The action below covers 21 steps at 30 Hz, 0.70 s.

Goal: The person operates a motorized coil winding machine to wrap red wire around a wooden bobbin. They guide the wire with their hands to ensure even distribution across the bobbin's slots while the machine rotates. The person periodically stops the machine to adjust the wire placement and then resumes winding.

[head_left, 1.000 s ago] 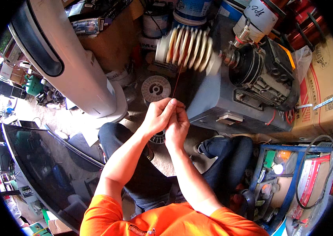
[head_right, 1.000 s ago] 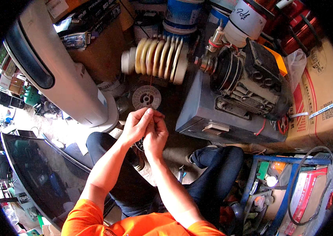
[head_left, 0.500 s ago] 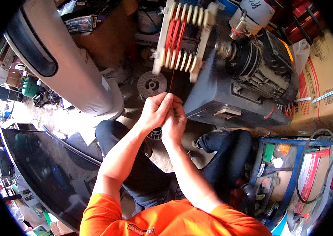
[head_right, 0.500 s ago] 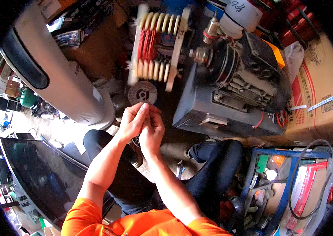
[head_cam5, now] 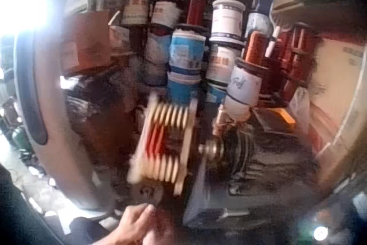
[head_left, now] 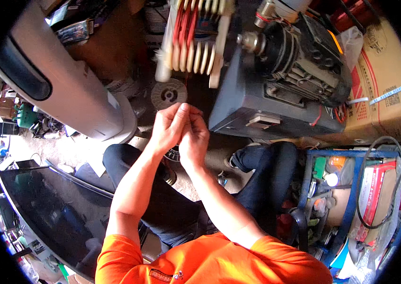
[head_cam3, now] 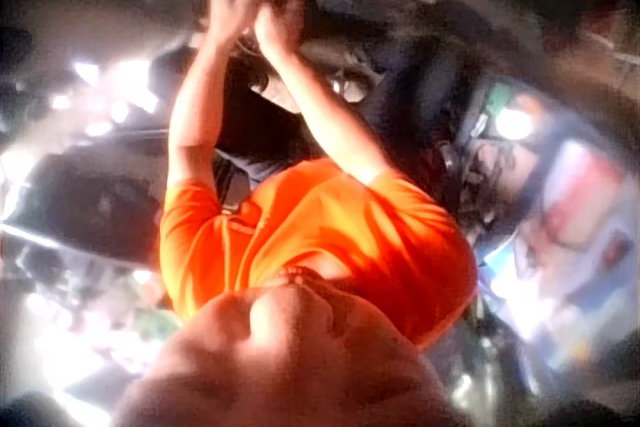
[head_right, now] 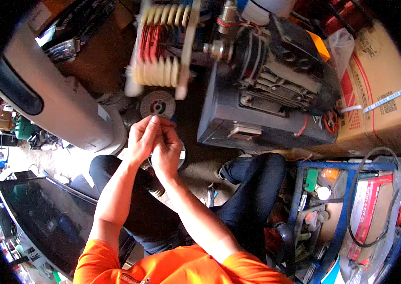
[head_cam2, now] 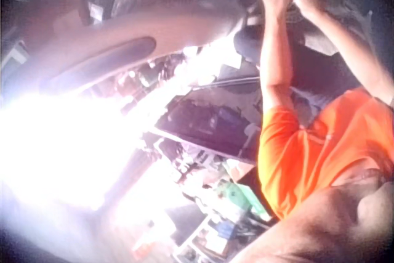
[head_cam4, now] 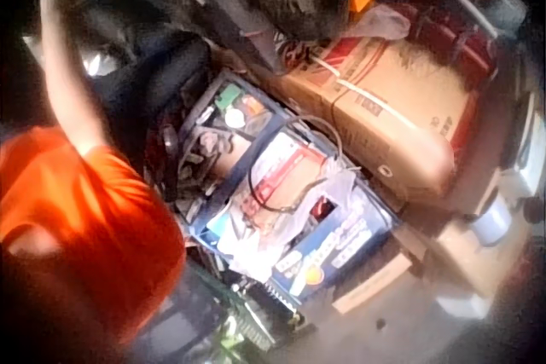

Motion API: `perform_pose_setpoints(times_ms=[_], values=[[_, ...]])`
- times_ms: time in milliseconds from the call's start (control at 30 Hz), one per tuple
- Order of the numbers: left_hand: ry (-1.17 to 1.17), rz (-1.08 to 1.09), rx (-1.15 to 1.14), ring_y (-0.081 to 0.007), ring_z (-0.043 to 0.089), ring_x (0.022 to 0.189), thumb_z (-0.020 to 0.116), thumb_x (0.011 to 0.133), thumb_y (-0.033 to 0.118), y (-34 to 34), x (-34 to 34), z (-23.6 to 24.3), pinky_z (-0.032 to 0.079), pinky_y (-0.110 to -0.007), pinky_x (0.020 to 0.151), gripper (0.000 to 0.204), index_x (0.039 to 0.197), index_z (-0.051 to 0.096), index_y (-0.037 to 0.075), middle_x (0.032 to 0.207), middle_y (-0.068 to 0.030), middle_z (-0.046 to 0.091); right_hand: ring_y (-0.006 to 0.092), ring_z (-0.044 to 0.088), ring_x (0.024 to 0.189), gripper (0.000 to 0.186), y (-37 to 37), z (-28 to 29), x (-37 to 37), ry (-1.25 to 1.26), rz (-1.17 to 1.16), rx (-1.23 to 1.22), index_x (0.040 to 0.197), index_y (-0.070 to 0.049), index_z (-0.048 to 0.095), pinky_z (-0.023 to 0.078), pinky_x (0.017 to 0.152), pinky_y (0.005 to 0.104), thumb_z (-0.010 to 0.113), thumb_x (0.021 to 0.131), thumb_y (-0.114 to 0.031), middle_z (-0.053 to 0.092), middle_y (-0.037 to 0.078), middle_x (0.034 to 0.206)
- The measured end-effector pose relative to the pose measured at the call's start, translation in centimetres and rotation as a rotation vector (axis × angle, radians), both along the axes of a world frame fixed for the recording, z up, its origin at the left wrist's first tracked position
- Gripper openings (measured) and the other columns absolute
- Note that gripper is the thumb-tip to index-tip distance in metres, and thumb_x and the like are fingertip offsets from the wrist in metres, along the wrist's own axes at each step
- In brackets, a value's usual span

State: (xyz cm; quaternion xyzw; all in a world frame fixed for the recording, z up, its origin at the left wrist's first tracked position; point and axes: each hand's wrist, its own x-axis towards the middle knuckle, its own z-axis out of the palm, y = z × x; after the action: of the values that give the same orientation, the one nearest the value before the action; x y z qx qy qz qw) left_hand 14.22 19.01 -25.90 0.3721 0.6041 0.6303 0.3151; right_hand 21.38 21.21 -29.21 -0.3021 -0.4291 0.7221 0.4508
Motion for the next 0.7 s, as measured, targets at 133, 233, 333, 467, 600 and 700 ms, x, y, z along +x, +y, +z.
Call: perform_pose_setpoints(times_ms=[133,233,333,467,600,700], values=[[0.000,0.016,0.004,-0.0086,0.058,0.076,0.041,0.099,0.023,-0.34,-0.07,0.00,0.048,-0.024,0.069,0.035,0.092,0.065,-0.003,0.080,-0.0063,0.066,0.0072,0.053,0.079,0.012,-0.21,0.38,-0.14,-0.071,0.000,0.046,0.096,-0.002,0.061,0.044,0.070,0.0229,0.053,0.093,-0.011,0.061,0.001,0.086],[0.010,0.006,-0.010,-0.0093,0.059,0.075,0.042,0.099,0.023,-0.19,-0.18,-0.17,0.048,-0.024,0.070,0.035,0.093,0.064,-0.004,0.080,-0.0064,0.066,0.0059,0.051,0.077,0.013,-0.18,0.66,-0.15,-0.019,0.026,-0.028,0.091,-0.002,0.060,0.043,0.068,0.0217,0.052,0.094,-0.012,0.059,0.001,0.083],[0.003,-0.006,0.022,-0.0103,0.060,0.076,0.042,0.099,0.022,-0.11,-0.07,-0.13,0.048,-0.024,0.070,0.035,0.093,0.064,-0.004,0.081,-0.0069,0.066,0.0049,0.051,0.077,0.013,-0.14,0.62,-0.18,0.025,0.023,-0.015,0.092,-0.001,0.059,0.042,0.069,0.0204,0.051,0.095,-0.011,0.059,0.000,0.083],[0.010,-0.007,0.011,-0.0104,0.060,0.076,0.042,0.099,0.022,-0.16,-0.06,0.12,0.048,-0.024,0.071,0.034,0.092,0.064,-0.004,0.081,-0.0068,0.066,0.0052,0.051,0.078,0.013,-0.28,0.96,-0.36,0.038,0.007,-0.020,0.093,0.000,0.059,0.042,0.070,0.0202,0.051,0.095,-0.010,0.060,0.000,0.085],[0.008,-0.006,0.009,-0.0098,0.059,0.075,0.042,0.099,0.022,-0.19,-0.07,0.11,0.048,-0.024,0.070,0.034,0.092,0.064,-0.004,0.081,-0.0066,0.066,0.0059,0.052,0.079,0.013,-0.28,0.71,-0.20,0.028,0.030,-0.013,0.094,0.001,0.059,0.043,0.071,0.0208,0.051,0.095,-0.009,0.060,0.001,0.086],[0.018,-0.006,0.004,-0.0094,0.058,0.076,0.042,0.099,0.022,-0.25,-0.14,0.05,0.048,-0.024,0.071,0.035,0.092,0.064,-0.004,0.082,-0.0067,0.066,0.0058,0.052,0.080,0.013,-0.27,0.64,-0.31,0.012,0.032,-0.008,0.094,0.001,0.059,0.043,0.071,0.0208,0.051,0.095,-0.009,0.060,0.001,0.086]])
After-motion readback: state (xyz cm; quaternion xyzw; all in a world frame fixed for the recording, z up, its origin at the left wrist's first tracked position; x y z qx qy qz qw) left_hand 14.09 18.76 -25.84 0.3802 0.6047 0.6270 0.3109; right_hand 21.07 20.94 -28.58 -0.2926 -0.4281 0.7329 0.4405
